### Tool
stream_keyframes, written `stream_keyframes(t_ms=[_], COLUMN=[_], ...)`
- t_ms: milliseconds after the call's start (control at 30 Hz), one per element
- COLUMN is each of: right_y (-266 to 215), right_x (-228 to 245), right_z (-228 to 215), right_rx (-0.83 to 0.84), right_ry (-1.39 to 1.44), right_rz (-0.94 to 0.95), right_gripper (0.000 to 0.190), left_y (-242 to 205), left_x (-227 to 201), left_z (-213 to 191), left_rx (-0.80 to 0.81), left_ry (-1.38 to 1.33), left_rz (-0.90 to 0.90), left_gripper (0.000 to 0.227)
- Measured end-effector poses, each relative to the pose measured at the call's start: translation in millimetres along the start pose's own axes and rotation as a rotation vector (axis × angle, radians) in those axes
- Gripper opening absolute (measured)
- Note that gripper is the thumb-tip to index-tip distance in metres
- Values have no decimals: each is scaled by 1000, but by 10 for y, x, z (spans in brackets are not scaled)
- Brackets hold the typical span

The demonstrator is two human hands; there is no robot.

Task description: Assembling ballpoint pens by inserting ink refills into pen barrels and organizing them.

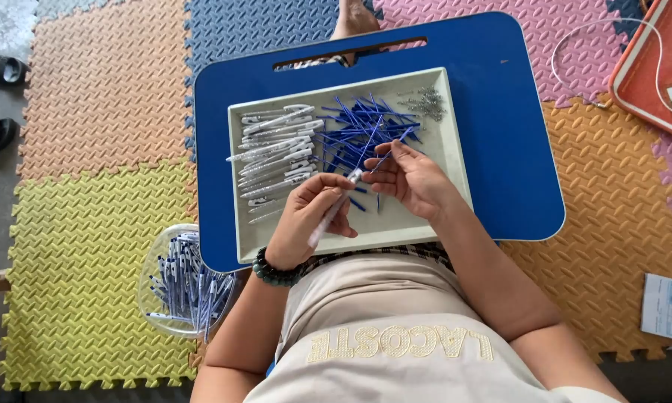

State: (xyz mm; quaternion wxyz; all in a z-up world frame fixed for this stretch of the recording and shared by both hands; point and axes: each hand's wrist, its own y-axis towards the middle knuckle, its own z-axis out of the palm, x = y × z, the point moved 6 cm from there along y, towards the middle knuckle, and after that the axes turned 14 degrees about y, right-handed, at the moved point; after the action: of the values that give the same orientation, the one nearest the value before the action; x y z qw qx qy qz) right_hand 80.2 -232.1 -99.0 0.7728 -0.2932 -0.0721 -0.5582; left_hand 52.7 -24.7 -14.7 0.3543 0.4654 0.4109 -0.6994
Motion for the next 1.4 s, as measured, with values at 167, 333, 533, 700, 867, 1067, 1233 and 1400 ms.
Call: stream_keyframes(t_ms=[167,333,533,700,867,1067,1233,1400], right_y=[-101,118,214,156,-55,-202,-355,-476], right_x=[678,1385,1581,1572,1435,1270,1203,1086], right_z=[58,-339,-380,-374,-90,87,224,276], right_rx=[-93,-243,-317,-319,-193,-117,-95,-80], right_ry=[-309,-1117,-1310,-1303,-1150,-1123,-1139,-1030], right_rz=[-397,-913,-1068,-1003,-973,-951,-942,-888], right_gripper=[26,15,20,20,21,21,19,16], left_y=[268,620,262,-75,97,534,642,651], left_x=[-162,259,122,383,683,798,614,722], left_z=[-231,-361,-165,-361,-381,-117,-222,-465], left_rx=[-91,-359,-447,205,63,-299,-511,-560], left_ry=[998,1732,1813,1290,1384,1479,1594,1748], left_rz=[302,606,941,490,573,608,507,464], left_gripper=[49,22,12,24,12,8,17,28])
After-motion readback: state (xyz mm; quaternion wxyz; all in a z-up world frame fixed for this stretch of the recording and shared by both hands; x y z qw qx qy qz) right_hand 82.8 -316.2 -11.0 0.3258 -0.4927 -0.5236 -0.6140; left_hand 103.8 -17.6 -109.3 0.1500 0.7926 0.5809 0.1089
